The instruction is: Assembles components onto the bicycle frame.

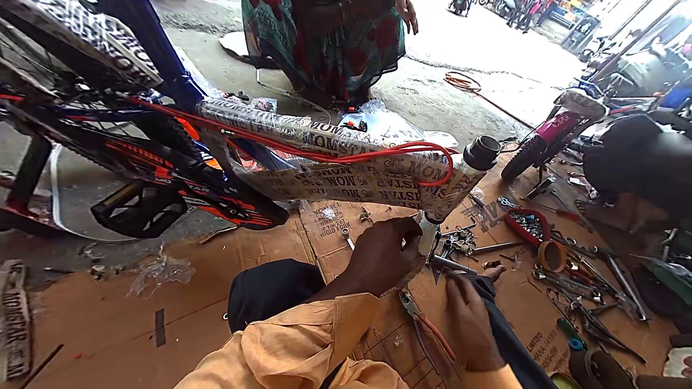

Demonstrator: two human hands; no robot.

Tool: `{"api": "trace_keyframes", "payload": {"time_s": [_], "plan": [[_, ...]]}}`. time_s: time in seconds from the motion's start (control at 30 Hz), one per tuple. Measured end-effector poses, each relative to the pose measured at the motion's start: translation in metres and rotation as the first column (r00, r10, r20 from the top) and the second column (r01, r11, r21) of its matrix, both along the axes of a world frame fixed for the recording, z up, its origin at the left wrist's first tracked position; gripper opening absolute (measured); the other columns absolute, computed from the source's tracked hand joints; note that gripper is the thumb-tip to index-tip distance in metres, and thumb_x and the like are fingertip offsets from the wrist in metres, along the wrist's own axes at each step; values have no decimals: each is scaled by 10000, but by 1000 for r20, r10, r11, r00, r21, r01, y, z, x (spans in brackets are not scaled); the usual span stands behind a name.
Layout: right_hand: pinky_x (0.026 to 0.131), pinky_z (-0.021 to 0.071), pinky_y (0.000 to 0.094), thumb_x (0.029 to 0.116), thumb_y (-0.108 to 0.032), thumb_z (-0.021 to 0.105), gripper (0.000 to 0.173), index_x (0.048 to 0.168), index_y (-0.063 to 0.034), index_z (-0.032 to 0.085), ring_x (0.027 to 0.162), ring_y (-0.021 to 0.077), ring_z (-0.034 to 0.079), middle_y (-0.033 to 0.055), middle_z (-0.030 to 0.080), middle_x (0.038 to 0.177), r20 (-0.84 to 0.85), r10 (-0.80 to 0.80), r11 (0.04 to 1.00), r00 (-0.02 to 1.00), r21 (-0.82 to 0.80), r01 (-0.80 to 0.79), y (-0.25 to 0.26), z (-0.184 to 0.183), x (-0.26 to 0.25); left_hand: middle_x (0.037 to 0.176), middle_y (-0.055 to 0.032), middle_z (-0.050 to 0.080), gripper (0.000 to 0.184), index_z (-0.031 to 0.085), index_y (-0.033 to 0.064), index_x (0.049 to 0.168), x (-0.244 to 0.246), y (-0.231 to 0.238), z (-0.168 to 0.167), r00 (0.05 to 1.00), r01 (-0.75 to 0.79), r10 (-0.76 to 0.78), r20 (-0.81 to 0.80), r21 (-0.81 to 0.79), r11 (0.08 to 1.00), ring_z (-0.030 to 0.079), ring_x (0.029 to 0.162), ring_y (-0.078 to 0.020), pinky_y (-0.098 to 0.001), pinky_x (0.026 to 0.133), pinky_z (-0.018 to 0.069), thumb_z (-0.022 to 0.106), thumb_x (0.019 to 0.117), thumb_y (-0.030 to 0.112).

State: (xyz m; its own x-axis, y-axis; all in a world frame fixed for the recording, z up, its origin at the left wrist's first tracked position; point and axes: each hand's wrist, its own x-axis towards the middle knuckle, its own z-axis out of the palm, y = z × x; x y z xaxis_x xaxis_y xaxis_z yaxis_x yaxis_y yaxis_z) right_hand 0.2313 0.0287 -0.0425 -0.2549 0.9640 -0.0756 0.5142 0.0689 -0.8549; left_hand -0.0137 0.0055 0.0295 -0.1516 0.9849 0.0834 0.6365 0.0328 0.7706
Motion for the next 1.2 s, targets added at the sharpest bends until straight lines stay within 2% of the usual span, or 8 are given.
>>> {"api": "trace_keyframes", "payload": {"time_s": [0.27,0.37,0.53,0.67,0.8,0.9,1.07,1.2], "plan": [[926,559,415,1064,-504,434,502,1250,-98,665,1047,196,681,82,719,1130,-471,-77,929,879,-355,-109,59,39,-77,1050,11,729,231,726,179,1161,-14,-14,-37,983,-77,97,155,-129,989,684,829,-150,-428,769,582,534,1035,183],[901,565,402,1091,-399,427,432,1211,-56,661,1012,201,689,107,717,1107,-541,-185,894,820,-439,-88,64,39,-83,1070,21,737,215,722,170,1141,-24,-22,-47,973,-102,138,187,-188,977,697,850,-140,-417,797,588,536,1033,173],[833,576,374,1082,-259,486,324,1113,-15,698,895,189,699,112,733,990,-488,-202,919,849,-395,-9,70,48,-69,1023,37,732,244,733,204,1139,-19,-25,-44,977,-77,116,176,-215,974,666,788,-130,-409,742,565,514,1031,181],[635,533,310,1092,-271,431,367,902,-44,648,665,151,628,70,661,756,-345,-170,959,923,-274,74,79,60,-43,1016,31,719,237,729,206,1144,-12,-21,-44,984,-30,63,167,-197,980,667,817,-136,-410,764,571,526,1027,174],[643,509,328,1019,-379,607,330,986,-60,686,645,150,575,49,616,735,-240,-3,981,971,-187,-43,83,69,-19,993,31,731,237,723,207,1139,-6,-15,-49,984,6,27,175,-187,982,678,793,-135,-428,752,579,514,1030,182],[556,475,277,946,-261,730,223,1003,-49,689,578,130,534,59,622,732,-195,38,977,980,-199,-78,75,73,-17,992,40,745,230,722,213,1127,0,-13,-51,979,23,16,201,-189,982,697,794,-127,-425,763,592,517,1026,185],[507,421,219,1002,-214,650,194,966,-30,698,536,97,481,50,550,655,-296,4,939,955,-328,-105,70,71,-19,947,36,729,231,723,214,1126,-3,-12,-52,987,35,0,158,-215,976,668,751,-132,-413,726,573,510,1037,201],[570,480,232,1030,-205,576,261,891,-19,694,572,99,527,53,573,670,-363,47,871,930,-441,-216,65,70,-24,930,43,716,243,727,224,1126,-7,-14,-52,990,19,13,138,-228,973,650,745,-128,-402,718,561,505,1032,194]]}}
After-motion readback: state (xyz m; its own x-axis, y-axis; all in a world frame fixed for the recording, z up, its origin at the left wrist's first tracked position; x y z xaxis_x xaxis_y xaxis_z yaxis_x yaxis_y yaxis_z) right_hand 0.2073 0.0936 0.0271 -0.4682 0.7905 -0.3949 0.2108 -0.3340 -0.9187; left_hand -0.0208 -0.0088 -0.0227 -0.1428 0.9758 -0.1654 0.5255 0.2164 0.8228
